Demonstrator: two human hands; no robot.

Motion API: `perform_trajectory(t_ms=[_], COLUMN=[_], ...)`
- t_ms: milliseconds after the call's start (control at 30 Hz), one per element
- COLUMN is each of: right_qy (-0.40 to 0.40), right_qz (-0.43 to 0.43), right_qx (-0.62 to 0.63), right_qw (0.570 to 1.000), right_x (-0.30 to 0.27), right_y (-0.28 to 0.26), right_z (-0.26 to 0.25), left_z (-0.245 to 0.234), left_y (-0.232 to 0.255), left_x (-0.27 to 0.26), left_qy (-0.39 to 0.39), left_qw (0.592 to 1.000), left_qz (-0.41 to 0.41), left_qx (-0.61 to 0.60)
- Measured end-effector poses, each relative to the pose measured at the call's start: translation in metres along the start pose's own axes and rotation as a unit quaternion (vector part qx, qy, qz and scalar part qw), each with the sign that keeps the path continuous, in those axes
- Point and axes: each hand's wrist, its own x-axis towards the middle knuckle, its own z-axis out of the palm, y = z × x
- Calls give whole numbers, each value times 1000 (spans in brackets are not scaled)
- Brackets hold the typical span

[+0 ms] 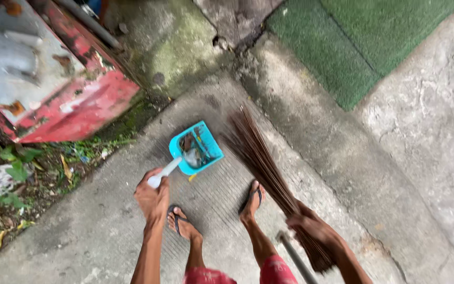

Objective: The person sweeps debris into a dustpan using a broom and then empties the dustpan into a large white bag.

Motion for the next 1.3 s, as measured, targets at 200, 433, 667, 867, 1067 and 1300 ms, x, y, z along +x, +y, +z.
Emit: perform_trajectory(t_ms=[200,433,667,867,1067,1300], right_qy=[200,-4,71,134,-91,25], right_qz=[25,43,21,95,101,108], right_qx=[-29,-84,-161,-180,-358,-248], right_qw=[979,996,984,970,924,962], right_x=[59,159,70,263,192,139], right_y=[-91,-63,-139,-210,-207,-161], right_z=[-35,-10,-17,-8,47,20], left_z=[-21,14,-21,-7,-24,-81], left_y=[-8,-3,-8,-17,-12,-44], left_x=[13,17,47,53,60,57], left_qy=[47,67,107,144,135,96], left_qw=[994,996,989,986,985,988], left_qz=[-92,-66,-98,-85,-104,-120], left_qx=[-27,10,-22,29,30,35])
